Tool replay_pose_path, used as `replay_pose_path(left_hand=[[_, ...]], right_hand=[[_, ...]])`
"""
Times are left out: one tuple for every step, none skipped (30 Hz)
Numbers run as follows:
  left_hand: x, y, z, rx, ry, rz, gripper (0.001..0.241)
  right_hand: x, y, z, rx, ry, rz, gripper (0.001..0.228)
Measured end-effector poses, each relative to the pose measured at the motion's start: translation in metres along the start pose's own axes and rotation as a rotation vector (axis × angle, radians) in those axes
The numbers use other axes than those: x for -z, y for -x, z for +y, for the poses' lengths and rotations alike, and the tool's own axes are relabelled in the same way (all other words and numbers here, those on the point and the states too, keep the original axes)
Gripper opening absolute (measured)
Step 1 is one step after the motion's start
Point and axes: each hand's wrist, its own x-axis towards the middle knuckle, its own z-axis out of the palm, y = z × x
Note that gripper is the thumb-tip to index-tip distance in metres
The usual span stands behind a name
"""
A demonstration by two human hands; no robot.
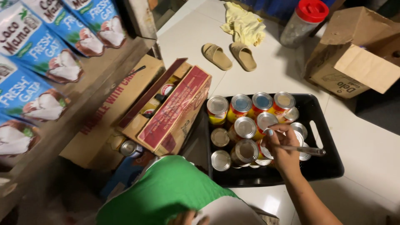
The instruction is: Marking canned food with a pen and organizing them on a grocery shelf.
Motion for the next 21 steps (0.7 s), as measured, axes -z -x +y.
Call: replay_pose_path(left_hand=[[0.076,-0.057,0.017,-0.009,-0.036,-0.024,0.052],[0.154,-0.093,0.055,-0.016,-0.073,-0.044,0.053],[0.195,-0.128,0.069,-0.018,-0.073,-0.043,0.053],[0.237,-0.156,0.088,0.024,0.136,-0.053,0.06],[0.277,-0.18,0.114,0.066,0.346,-0.062,0.069],[0.259,-0.202,0.106,0.064,0.344,-0.061,0.069],[0.241,-0.224,0.098,0.082,0.332,-0.002,0.076],[0.224,-0.246,0.09,0.104,0.322,0.064,0.082],[0.2,-0.266,0.08,0.107,0.321,0.071,0.082],[0.177,-0.287,0.069,0.162,0.394,0.08,0.098],[0.154,-0.309,0.058,0.217,0.467,0.09,0.113],[0.153,-0.315,0.054,0.218,0.469,0.096,0.113],[0.152,-0.322,0.05,0.253,0.522,0.073,0.121],[0.149,-0.327,0.047,0.289,0.578,0.043,0.128],[0.147,-0.326,0.043,0.291,0.582,0.042,0.128],[0.145,-0.324,0.039,0.299,0.619,0.024,0.124],[0.144,-0.322,0.036,0.305,0.655,0.006,0.12],[0.147,-0.32,0.039,0.305,0.652,0.012,0.12],[0.151,-0.317,0.042,0.291,0.641,0.031,0.119],[0.156,-0.317,0.045,0.271,0.629,0.052,0.117],[0.167,-0.318,0.052,0.267,0.624,0.061,0.117]], right_hand=[[0.0,0.001,-0.003,-0.008,-0.039,0.018,0.016],[-0.001,0.001,-0.006,-0.015,-0.078,0.031,0.015],[0.003,0.001,-0.006,-0.013,-0.076,0.033,0.015],[0.005,0.001,-0.006,-0.019,-0.078,0.053,0.014],[0.008,0.002,-0.006,-0.026,-0.079,0.073,0.014],[0.01,0.003,-0.004,-0.023,-0.081,0.073,0.014],[0.011,0.005,-0.003,-0.003,-0.051,0.083,0.014],[0.012,0.005,-0.003,0.017,-0.019,0.084,0.013],[0.014,0.008,0.0,0.021,-0.02,0.077,0.013],[0.016,0.009,0.003,0.024,-0.005,0.097,0.013],[0.017,0.009,0.006,0.027,0.009,0.117,0.012],[0.017,0.011,0.002,0.03,0.01,0.111,0.012],[0.016,0.011,-0.002,0.03,-0.044,0.112,0.011],[0.017,0.015,-0.005,0.025,-0.098,0.116,0.011],[0.018,0.015,-0.004,0.021,-0.095,0.115,0.011],[0.019,0.016,-0.002,-0.01,-0.12,0.116,0.01],[0.019,0.017,-0.002,-0.041,-0.145,0.117,0.01],[0.022,0.017,0.008,-0.037,-0.148,0.112,0.01],[0.023,0.018,0.017,-0.079,-0.228,0.101,0.01],[0.025,0.016,0.026,-0.117,-0.308,0.089,0.01],[0.016,0.016,0.02,-0.108,-0.31,0.084,0.01]])
